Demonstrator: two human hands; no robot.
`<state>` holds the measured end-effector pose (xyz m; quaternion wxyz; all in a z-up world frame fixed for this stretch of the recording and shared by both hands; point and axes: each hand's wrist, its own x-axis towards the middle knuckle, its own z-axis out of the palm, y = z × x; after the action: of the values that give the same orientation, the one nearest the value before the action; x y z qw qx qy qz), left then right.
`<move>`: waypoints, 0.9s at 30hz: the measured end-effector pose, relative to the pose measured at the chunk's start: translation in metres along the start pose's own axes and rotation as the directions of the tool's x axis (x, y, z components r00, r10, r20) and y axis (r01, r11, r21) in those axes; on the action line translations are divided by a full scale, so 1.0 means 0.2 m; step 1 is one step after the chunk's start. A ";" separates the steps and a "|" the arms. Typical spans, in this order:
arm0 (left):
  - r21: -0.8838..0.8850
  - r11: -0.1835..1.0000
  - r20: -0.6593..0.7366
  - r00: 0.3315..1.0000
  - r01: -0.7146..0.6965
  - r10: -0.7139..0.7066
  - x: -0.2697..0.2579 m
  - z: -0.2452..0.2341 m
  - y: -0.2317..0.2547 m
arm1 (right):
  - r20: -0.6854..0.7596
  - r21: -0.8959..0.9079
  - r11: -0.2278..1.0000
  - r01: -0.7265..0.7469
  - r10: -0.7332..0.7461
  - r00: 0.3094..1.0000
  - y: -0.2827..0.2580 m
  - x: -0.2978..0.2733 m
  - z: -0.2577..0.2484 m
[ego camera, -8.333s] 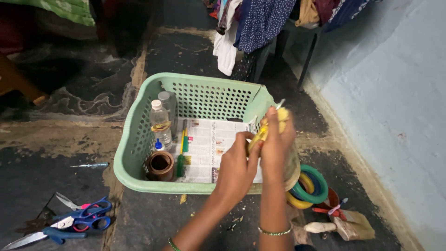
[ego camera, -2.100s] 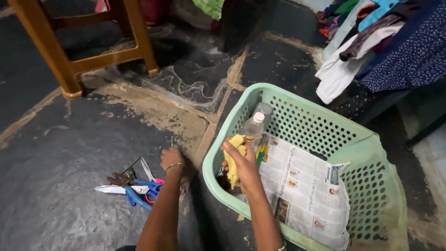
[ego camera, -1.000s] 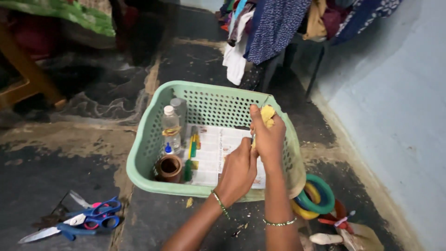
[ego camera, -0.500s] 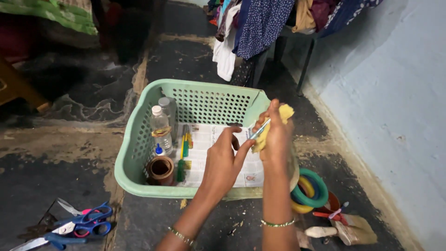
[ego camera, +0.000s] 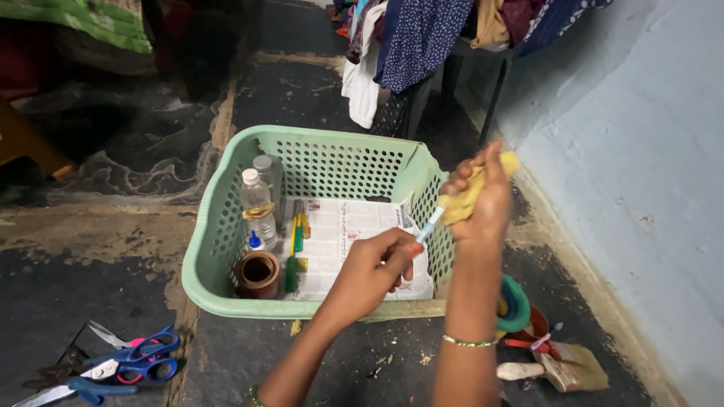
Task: The person sits on the floor and wipes various tools with a yellow sponge. They clean a screwdriver, pliers, and multiple pairs of scissors, placing each item into a green basket after wiping.
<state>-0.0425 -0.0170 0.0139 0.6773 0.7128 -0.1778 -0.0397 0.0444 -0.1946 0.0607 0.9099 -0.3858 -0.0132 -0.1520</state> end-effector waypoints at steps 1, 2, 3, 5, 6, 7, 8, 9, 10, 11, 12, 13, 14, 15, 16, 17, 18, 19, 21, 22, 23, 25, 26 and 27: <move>-0.086 0.996 -0.033 0.999 -0.012 0.009 0.00 -0.01 -0.01 | 0.000 0.001 1.000 0.017 -0.017 1.000 -0.02 0.01 0.00; -0.171 0.985 -0.066 0.998 -0.027 0.016 0.01 -0.02 -0.02 | -0.007 -0.165 0.986 0.018 -0.020 1.000 -0.02 0.00 0.00; -0.257 0.965 -0.102 0.995 -0.044 0.018 0.02 -0.02 -0.03 | -0.014 -0.329 0.944 0.015 -0.021 1.000 -0.01 -0.03 -0.01; -0.252 0.965 -0.168 0.985 -0.077 0.035 0.04 -0.01 -0.03 | -0.008 -0.566 0.824 -0.023 0.022 1.000 0.08 -0.08 0.01; -0.249 0.964 -0.202 0.978 -0.097 0.046 0.05 -0.01 -0.02 | 0.000 -0.643 0.764 -0.053 0.069 0.998 0.14 -0.12 0.02; -0.109 0.981 -0.276 0.953 -0.158 0.122 0.05 -0.01 -0.01 | 0.090 -0.607 0.795 -0.001 0.070 0.993 0.19 -0.17 0.02; 0.035 0.978 -0.338 0.918 -0.206 0.206 0.05 0.00 0.00 | 0.180 -0.565 0.824 0.048 0.066 0.981 0.24 -0.22 0.02; 0.183 0.953 -0.388 0.873 -0.240 0.295 0.05 0.00 0.02 | 0.270 -0.517 0.851 0.092 0.060 0.961 0.26 -0.24 0.02; 0.356 0.883 -0.438 0.780 -0.305 0.447 0.05 -0.01 0.05 | 0.273 -0.536 0.835 0.125 0.031 0.961 0.26 -0.23 0.02; 0.524 0.782 -0.448 0.671 -0.338 0.591 0.03 -0.03 0.07 | 0.273 -0.553 0.819 0.154 0.003 0.962 0.25 -0.24 0.03; 0.676 0.653 -0.420 0.550 -0.341 0.722 0.03 -0.05 0.09 | 0.273 -0.570 0.801 0.182 -0.025 0.962 0.24 -0.24 0.04; 0.542 0.781 -0.479 0.649 -0.311 0.591 0.04 -0.08 0.12 | 0.233 -0.659 0.736 0.155 0.004 0.972 0.23 -0.25 0.05; 0.393 0.882 -0.508 0.738 -0.259 0.443 0.06 -0.14 0.14 | 0.190 -0.739 0.662 0.123 0.029 0.981 0.21 -0.26 0.06; 0.232 0.955 -0.511 0.812 -0.187 0.283 0.07 -0.17 0.15 | 0.147 -0.812 0.577 0.089 0.053 0.988 0.21 -0.28 0.08; 0.265 0.939 -0.497 0.804 -0.217 0.326 0.08 -0.18 0.16 | 0.275 -0.852 0.438 0.287 -0.092 0.957 0.24 -0.31 0.10; 0.299 0.921 -0.485 0.792 -0.248 0.371 0.09 -0.19 0.16 | 0.419 -0.845 0.266 0.463 -0.209 0.884 0.27 -0.36 0.12; 0.333 0.901 -0.470 0.779 -0.278 0.414 0.10 -0.20 0.16 | 0.564 -0.793 0.070 0.605 -0.291 0.773 0.30 -0.40 0.14; 0.299 0.914 -0.484 0.783 -0.273 0.392 0.10 -0.20 0.16 | 0.570 -0.785 0.083 0.614 -0.293 0.768 0.33 -0.43 0.15; 0.229 0.937 -0.507 0.789 -0.263 0.346 0.12 -0.19 0.14 | 0.583 -0.767 0.107 0.633 -0.297 0.757 0.38 -0.46 0.16; 0.157 0.938 -0.489 0.801 -0.308 0.345 0.12 -0.19 0.14 | 0.502 -0.788 0.294 0.541 -0.203 0.841 0.39 -0.45 0.16; 0.083 0.934 -0.468 0.813 -0.348 0.345 0.13 -0.20 0.13 | 0.425 -0.784 0.462 0.415 -0.088 0.901 0.39 -0.44 0.16; -0.124 0.932 -0.447 0.858 -0.340 0.253 0.14 -0.25 0.13 | 0.372 -0.686 0.710 0.159 0.155 0.915 0.38 -0.42 0.14; -0.254 0.923 -0.433 0.887 -0.289 0.159 0.14 -0.30 0.14 | 0.398 -0.608 0.793 0.041 0.259 0.880 0.38 -0.42 0.13; -0.378 0.896 -0.408 0.910 -0.235 0.066 0.15 -0.34 0.15 | 0.434 -0.522 0.848 -0.088 0.354 0.828 0.37 -0.43 0.12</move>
<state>-0.0007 0.0371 0.0532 0.8368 0.5281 -0.0843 0.1174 -0.0133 -0.1062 0.0142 0.7591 -0.6243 -0.1714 0.0684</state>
